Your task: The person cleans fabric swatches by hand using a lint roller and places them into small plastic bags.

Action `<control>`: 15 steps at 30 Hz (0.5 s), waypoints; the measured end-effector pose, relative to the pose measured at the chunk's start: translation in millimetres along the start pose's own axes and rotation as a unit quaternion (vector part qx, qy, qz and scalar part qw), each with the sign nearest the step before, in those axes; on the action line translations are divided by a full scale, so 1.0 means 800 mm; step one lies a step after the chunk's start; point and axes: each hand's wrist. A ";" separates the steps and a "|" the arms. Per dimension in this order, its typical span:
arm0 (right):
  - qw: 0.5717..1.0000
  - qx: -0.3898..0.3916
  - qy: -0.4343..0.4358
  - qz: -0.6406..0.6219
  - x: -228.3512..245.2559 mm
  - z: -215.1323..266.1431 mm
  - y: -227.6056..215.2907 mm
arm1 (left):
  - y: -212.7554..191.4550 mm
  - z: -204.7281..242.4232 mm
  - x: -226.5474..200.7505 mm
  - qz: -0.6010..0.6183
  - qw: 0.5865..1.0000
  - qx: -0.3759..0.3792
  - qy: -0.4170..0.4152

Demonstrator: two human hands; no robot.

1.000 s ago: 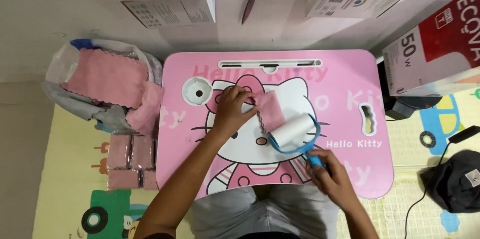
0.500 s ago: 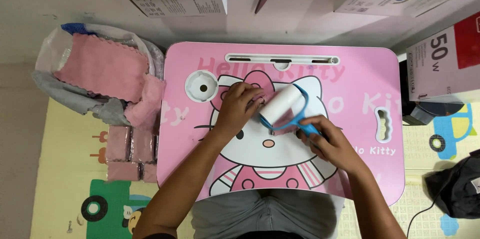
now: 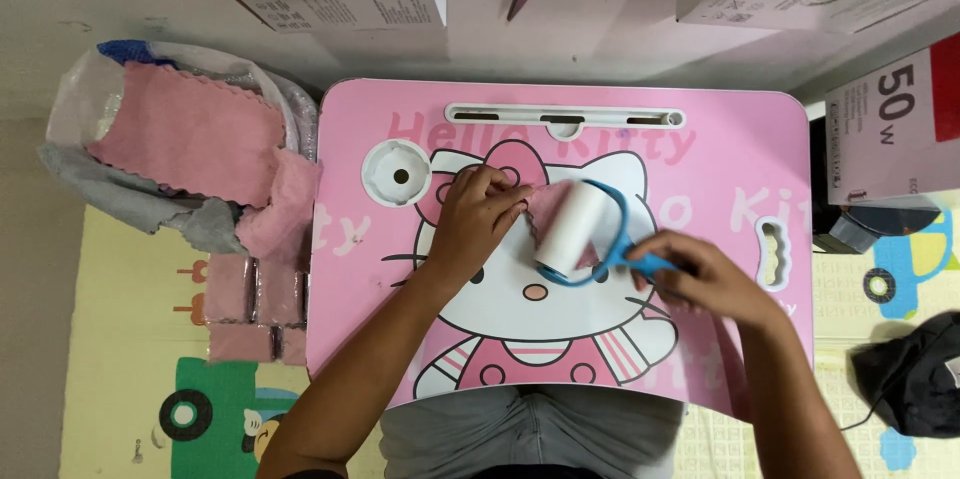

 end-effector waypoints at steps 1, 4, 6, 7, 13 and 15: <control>0.999 0.038 -0.013 -0.006 0.018 -0.017 -0.005 | -0.001 0.001 0.000 0.007 1.000 0.004 -0.003; 0.995 0.094 0.032 -0.026 0.054 -0.059 -0.019 | -0.002 0.001 0.005 0.039 0.999 -0.003 -0.015; 0.992 0.110 0.039 -0.056 0.078 -0.073 -0.017 | -0.006 0.003 0.004 0.067 0.997 -0.005 -0.036; 0.988 0.124 0.046 -0.084 0.091 -0.081 -0.017 | -0.008 0.002 0.003 0.096 0.994 -0.010 -0.055; 0.995 0.093 0.012 -0.033 0.053 -0.046 -0.027 | 0.001 0.004 0.008 0.007 1.000 -0.011 -0.010; 0.995 0.090 -0.016 -0.046 0.033 -0.019 -0.030 | -0.003 0.003 0.002 0.006 1.000 -0.007 0.012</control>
Point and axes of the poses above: each hand's wrist, its own z-axis away from the middle knuckle, its own y-axis out of the palm, x = y × z, and after that the axes turned 13 degrees about x, right-handed
